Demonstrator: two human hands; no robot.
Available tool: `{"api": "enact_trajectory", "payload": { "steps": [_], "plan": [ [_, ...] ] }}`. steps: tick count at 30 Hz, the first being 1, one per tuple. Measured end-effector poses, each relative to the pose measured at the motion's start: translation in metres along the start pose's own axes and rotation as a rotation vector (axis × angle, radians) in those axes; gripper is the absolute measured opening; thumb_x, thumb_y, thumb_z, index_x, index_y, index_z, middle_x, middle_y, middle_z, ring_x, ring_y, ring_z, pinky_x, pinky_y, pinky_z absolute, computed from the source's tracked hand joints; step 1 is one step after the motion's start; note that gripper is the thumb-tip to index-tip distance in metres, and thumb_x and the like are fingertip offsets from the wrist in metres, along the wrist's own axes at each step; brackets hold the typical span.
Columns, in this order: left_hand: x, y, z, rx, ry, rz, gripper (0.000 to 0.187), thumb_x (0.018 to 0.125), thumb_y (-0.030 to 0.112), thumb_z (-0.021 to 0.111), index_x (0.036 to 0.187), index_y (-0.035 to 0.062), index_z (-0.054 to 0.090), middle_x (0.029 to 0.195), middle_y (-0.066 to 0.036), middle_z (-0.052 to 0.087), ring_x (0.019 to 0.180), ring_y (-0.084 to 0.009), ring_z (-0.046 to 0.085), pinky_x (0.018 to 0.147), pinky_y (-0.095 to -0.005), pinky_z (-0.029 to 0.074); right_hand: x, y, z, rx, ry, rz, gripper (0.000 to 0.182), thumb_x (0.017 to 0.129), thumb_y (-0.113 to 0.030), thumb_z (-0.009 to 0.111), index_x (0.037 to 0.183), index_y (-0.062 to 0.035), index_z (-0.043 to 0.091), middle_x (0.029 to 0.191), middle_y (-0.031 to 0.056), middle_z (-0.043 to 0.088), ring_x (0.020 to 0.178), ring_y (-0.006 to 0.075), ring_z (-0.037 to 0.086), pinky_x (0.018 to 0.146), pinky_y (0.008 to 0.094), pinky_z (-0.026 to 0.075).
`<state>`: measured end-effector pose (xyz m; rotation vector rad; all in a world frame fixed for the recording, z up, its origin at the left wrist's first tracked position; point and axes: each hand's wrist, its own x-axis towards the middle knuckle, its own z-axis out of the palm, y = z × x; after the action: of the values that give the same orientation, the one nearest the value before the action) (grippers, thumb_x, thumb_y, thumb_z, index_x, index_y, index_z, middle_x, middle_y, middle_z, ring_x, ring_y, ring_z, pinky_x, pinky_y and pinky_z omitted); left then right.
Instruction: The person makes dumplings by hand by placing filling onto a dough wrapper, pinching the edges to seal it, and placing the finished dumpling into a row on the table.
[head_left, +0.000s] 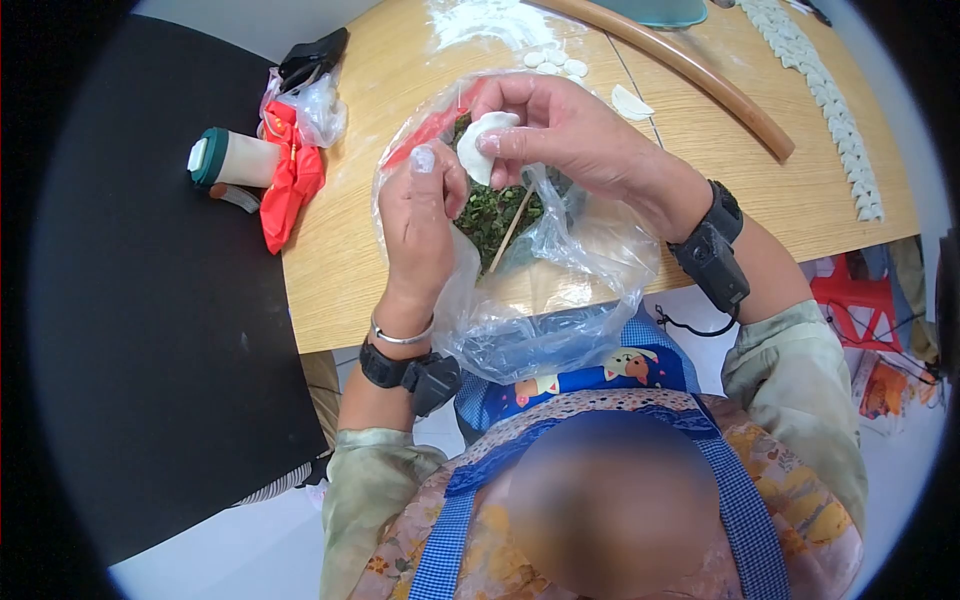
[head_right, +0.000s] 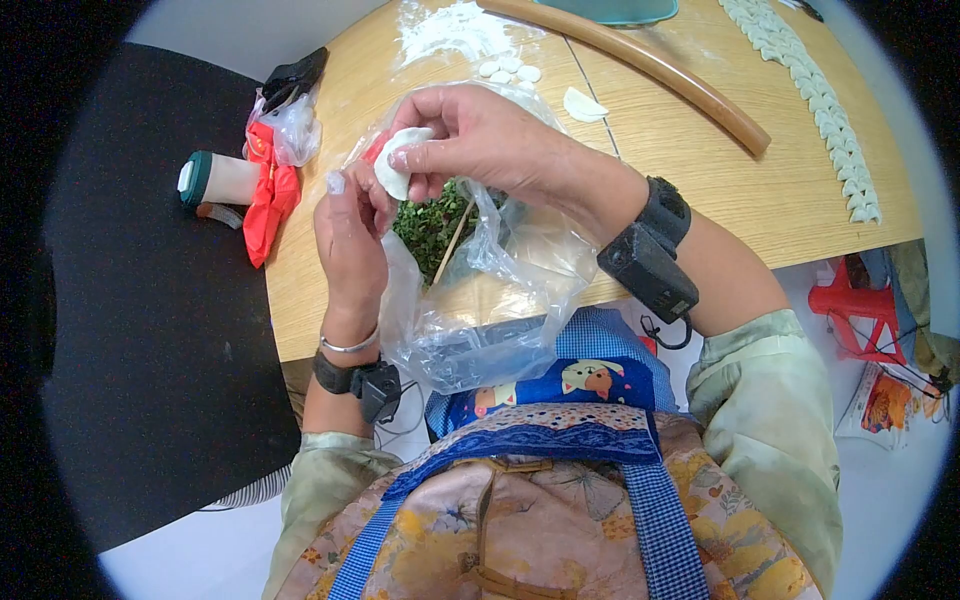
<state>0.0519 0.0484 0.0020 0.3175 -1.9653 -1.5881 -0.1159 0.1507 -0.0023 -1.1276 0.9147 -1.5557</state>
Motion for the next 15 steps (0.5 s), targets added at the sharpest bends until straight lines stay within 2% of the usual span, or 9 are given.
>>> {"api": "enact_trajectory", "payload": {
  "steps": [2, 7, 11, 13, 15],
  "plan": [
    [-0.001, -0.001, 0.0, -0.116, -0.012, -0.037, 0.019, 0.098, 0.013, 0.05, 0.082, 0.0026, 0.054, 0.074, 0.003, 0.051, 0.068, -0.0042, 0.044, 0.06, -0.0206, 0.036, 0.002, 0.002, 0.0, 0.019, 0.005, -0.014, 0.017, 0.089, -0.017, 0.065, 0.098, -0.0062, 0.056, 0.089, 0.0016, 0.062, 0.076, 0.0069, 0.062, 0.066, 0.0197, 0.051],
    [0.0, 0.0, 0.013, 0.142, 0.031, 0.09, 0.026, 0.099, 0.021, 0.048, 0.081, 0.0036, 0.054, 0.07, 0.003, 0.049, 0.065, -0.0041, 0.041, 0.058, -0.0198, 0.032, 0.001, 0.003, 0.001, 0.02, 0.019, -0.036, 0.018, 0.089, -0.019, 0.066, 0.097, -0.0068, 0.055, 0.089, 0.001, 0.062, 0.075, 0.0067, 0.062, 0.065, 0.0194, 0.05],
    [0.0, -0.003, 0.003, 0.21, 0.015, 0.093, 0.028, 0.1, 0.023, 0.047, 0.081, 0.0035, 0.055, 0.069, 0.003, 0.048, 0.063, -0.004, 0.04, 0.056, -0.0198, 0.031, 0.001, 0.001, 0.0, 0.003, 0.013, -0.021, 0.017, 0.089, -0.02, 0.066, 0.096, -0.0078, 0.056, 0.086, -0.0009, 0.061, 0.072, 0.0065, 0.06, 0.063, 0.019, 0.047],
    [-0.002, -0.001, 0.0, -0.035, 0.019, -0.016, 0.026, 0.099, 0.02, 0.048, 0.08, 0.0035, 0.054, 0.069, 0.003, 0.048, 0.061, -0.0045, 0.039, 0.055, -0.0205, 0.031, 0.001, 0.0, 0.0, -0.002, 0.008, -0.01, 0.017, 0.089, -0.02, 0.066, 0.095, -0.008, 0.056, 0.085, -0.0014, 0.06, 0.071, 0.0064, 0.06, 0.062, 0.019, 0.047],
    [-0.002, 0.001, 0.008, -0.054, 0.078, -0.044, 0.027, 0.099, 0.02, 0.048, 0.078, 0.0039, 0.053, 0.068, 0.003, 0.047, 0.06, -0.0047, 0.038, 0.054, -0.0208, 0.03, 0.0, 0.0, 0.001, -0.007, 0.063, 0.003, 0.017, 0.089, -0.02, 0.066, 0.095, -0.0078, 0.056, 0.085, -0.0016, 0.06, 0.071, 0.0064, 0.06, 0.063, 0.0192, 0.047]
  ]
}}
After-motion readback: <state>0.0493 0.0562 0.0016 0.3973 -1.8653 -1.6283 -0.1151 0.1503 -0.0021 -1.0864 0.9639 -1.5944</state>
